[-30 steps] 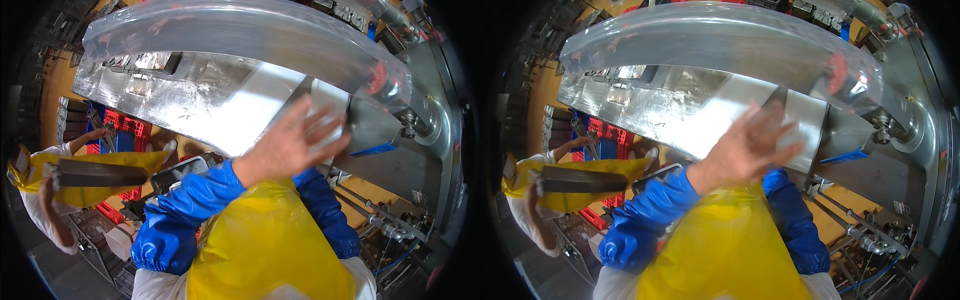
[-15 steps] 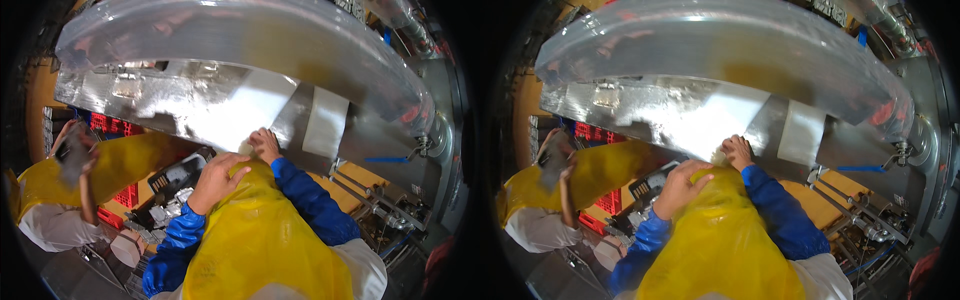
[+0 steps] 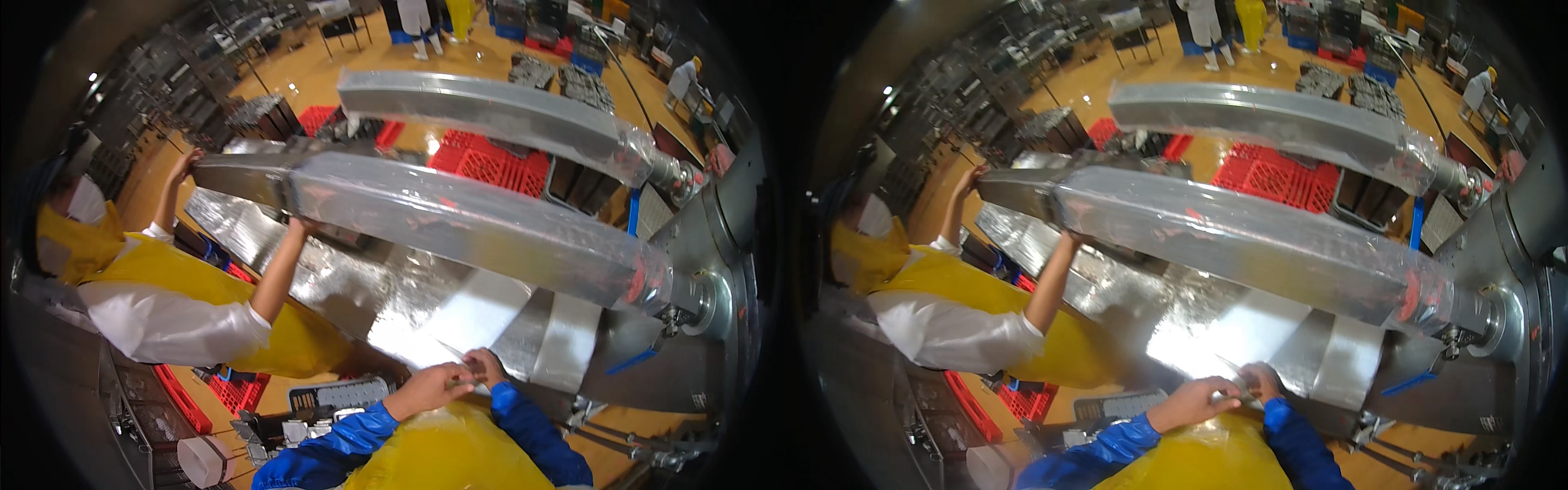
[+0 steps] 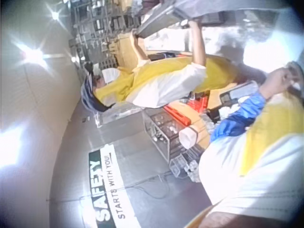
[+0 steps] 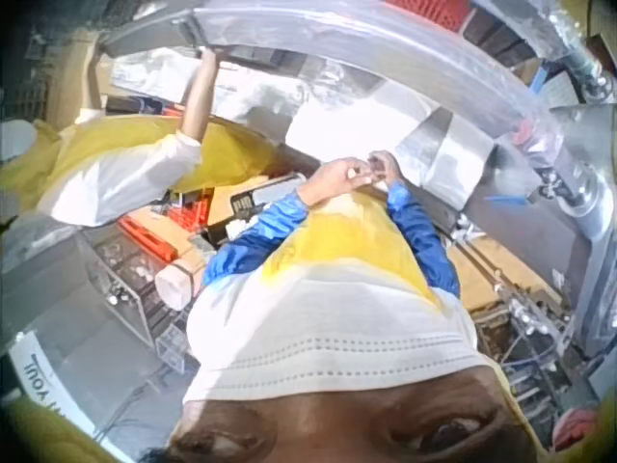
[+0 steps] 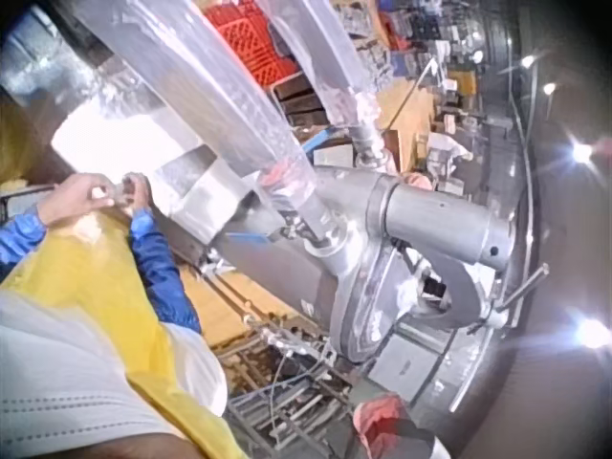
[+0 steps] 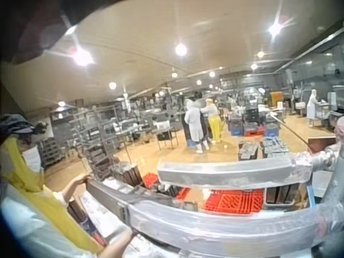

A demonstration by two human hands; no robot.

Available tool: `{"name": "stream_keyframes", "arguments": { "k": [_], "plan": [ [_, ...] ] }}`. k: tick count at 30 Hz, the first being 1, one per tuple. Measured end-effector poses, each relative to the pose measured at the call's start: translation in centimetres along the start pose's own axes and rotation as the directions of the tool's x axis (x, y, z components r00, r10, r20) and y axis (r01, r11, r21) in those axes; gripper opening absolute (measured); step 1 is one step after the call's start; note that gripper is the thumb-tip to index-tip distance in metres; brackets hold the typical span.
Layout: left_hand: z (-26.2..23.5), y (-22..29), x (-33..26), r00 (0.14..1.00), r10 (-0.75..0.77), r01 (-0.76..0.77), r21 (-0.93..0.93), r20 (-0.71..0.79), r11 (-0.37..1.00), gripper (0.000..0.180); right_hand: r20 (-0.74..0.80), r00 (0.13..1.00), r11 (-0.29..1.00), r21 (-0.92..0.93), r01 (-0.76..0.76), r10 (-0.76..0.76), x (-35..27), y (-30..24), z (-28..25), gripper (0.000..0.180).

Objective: The person repeatedly places a long metal component into a machine, secures it with a blue-handled clamp, and removes it. The person repeats this cycle multiple times while a coworker works nearby.

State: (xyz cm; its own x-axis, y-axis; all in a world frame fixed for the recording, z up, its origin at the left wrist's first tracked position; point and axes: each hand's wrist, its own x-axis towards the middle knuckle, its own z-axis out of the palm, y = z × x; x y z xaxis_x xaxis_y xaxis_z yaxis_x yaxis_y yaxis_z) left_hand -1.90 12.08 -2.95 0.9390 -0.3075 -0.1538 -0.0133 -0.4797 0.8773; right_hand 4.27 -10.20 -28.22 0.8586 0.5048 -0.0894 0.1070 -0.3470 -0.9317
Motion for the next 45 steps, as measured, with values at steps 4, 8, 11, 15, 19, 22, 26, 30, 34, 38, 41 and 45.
{"name": "stream_keyframes", "arguments": {
  "k": [4,8,11,15,19,22,26,30,34,38,41,45],
  "plan": [
    [0.5,0.3,1.9,0.882,-0.439,0.414,0.164,0.171,0.896,0.061,-0.225,0.971,0.965,-0.262,0.018,-0.079,-0.7,-8.5,-3.6,0.007],
    [1.9,-0.5,3.7,0.865,-0.502,0.499,0.155,-0.025,0.853,0.087,-0.314,0.931,0.945,-0.317,0.081,-0.185,-3.2,-13.3,-7.7,0.009],
    [3.2,-1.7,5.5,0.911,-0.388,0.387,-0.041,-0.142,0.921,0.064,-0.383,0.892,0.926,-0.365,0.091,-0.239,-4.6,-16.2,-9.5,0.007],
    [5.2,-1.3,7.4,0.955,-0.202,0.155,-0.214,-0.219,0.965,0.029,-0.393,0.901,0.952,-0.299,0.063,-0.183,-6.3,-14.3,-10.6,0.020],
    [6.4,2.4,7.7,0.969,0.077,-0.077,0.011,-0.234,0.997,0.014,-0.370,0.927,0.998,-0.051,0.038,-0.055,-7.7,-15.6,-11.3,0.040],
    [7.0,4.9,7.6,0.960,0.239,-0.221,0.129,-0.146,0.967,0.018,-0.258,0.965,0.986,0.168,0.002,0.042,-7.7,-14.1,-11.6,0.035],
    [7.2,5.2,6.7,0.890,0.390,-0.344,0.212,-0.237,0.915,0.020,-0.057,0.989,0.816,0.572,-0.081,0.137,-7.2,-7.7,-13.0,0.032],
    [6.0,5.7,5.7,0.957,0.138,-0.100,0.155,-0.257,0.983,0.018,-0.277,0.947,0.811,0.584,0.031,0.163,-7.9,-13.6,-15.5,0.008],
    [5.7,5.1,5.4,0.906,0.144,-0.019,0.301,-0.398,0.953,0.029,-0.340,0.939,0.963,0.266,0.035,0.059,-8.0,-13.7,-17.2,0.008],
    [5.7,6.1,5.3,0.904,0.395,-0.199,0.658,-0.163,0.727,0.046,-0.277,0.920,0.944,-0.255,0.207,-0.276,-7.3,-17.0,-16.8,0.010],
    [6.9,5.4,6.2,0.944,0.315,-0.171,0.666,-0.101,0.726,0.029,-0.265,0.914,0.877,-0.453,0.162,-0.306,-7.4,-21.0,-16.4,0.010],
    [6.5,6.4,6.7,0.945,0.302,-0.147,0.659,-0.127,0.738,0.022,-0.299,0.886,0.803,-0.583,0.124,-0.354,-7.9,-23.0,-16.3,0.008]
  ]
}}
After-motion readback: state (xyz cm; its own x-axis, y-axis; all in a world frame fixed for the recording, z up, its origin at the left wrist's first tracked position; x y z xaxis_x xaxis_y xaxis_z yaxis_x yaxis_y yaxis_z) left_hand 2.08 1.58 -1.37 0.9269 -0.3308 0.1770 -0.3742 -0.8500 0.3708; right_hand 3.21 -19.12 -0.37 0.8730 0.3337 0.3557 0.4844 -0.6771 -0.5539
